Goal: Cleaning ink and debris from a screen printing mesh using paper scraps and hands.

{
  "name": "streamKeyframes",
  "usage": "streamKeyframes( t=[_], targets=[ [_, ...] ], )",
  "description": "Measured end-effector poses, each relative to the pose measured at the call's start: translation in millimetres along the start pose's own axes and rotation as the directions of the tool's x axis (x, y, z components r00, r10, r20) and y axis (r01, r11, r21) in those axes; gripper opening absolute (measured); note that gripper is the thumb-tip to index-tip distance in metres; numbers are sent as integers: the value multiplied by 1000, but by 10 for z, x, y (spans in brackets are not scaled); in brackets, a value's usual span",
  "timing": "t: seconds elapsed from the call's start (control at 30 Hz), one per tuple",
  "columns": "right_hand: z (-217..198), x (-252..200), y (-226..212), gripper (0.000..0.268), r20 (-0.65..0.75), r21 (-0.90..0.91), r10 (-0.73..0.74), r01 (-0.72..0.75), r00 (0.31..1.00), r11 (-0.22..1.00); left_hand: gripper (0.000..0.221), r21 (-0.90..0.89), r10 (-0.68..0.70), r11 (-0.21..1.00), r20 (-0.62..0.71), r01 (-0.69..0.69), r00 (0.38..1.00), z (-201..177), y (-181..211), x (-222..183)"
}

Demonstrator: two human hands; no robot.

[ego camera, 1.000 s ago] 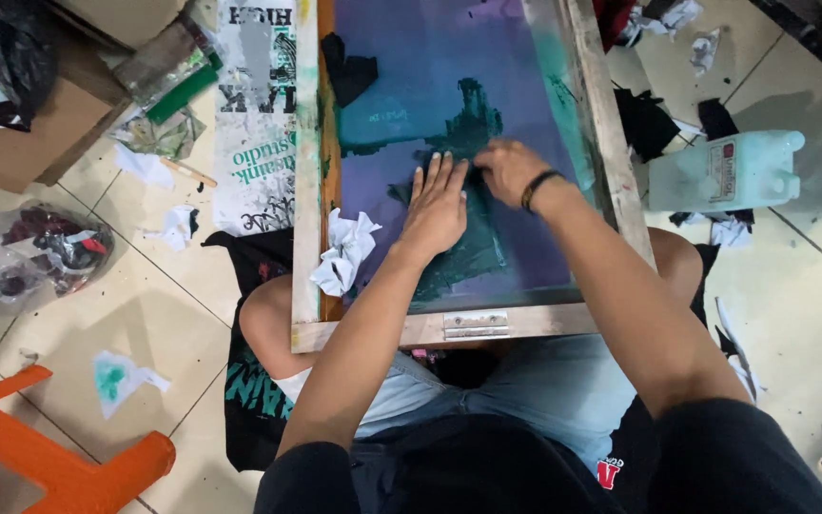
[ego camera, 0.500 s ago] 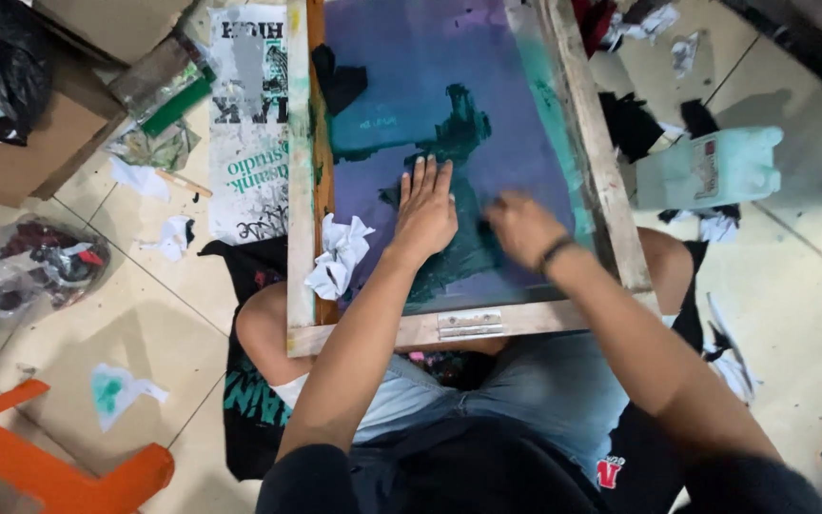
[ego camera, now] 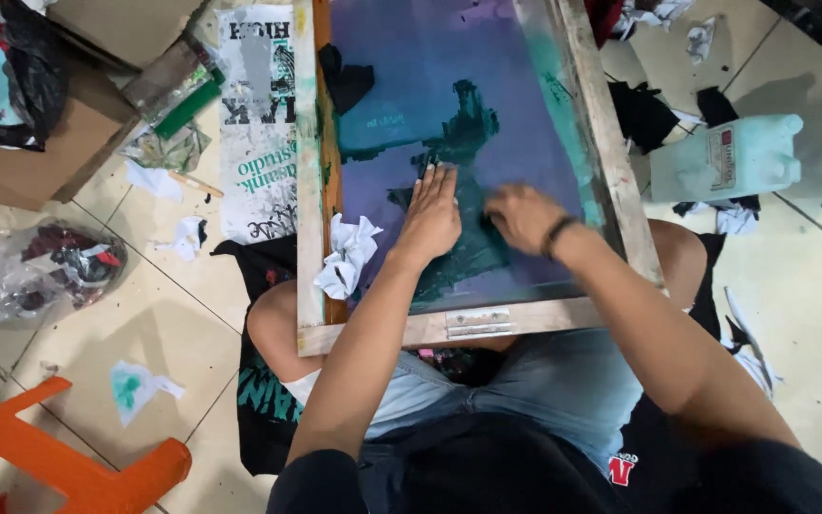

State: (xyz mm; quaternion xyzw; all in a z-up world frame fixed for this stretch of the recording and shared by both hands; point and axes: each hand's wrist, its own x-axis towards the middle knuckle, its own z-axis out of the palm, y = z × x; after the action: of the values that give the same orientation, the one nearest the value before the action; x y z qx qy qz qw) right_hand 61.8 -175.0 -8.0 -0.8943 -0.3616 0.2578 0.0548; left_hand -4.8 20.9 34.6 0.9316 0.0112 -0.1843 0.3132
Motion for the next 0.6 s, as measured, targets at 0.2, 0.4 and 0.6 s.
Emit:
streamKeyframes(
  t=[0.2,0.4,0.6],
  targets=[
    [227,-806,-20,22,-17,186,-183,183,983,965,57,-18,-22,1000,79,23,997,-170,155,-86],
    [-859,-588,42,32,-64,681,-182,176,981,711,53,-136,83,986,-117,-99,990,-436,395,-181],
    [-338,272,535,28,-249,880,-76,193,966,-433,49,-409,16,898,-330,-158,944,-788,612,-177]
  ],
)
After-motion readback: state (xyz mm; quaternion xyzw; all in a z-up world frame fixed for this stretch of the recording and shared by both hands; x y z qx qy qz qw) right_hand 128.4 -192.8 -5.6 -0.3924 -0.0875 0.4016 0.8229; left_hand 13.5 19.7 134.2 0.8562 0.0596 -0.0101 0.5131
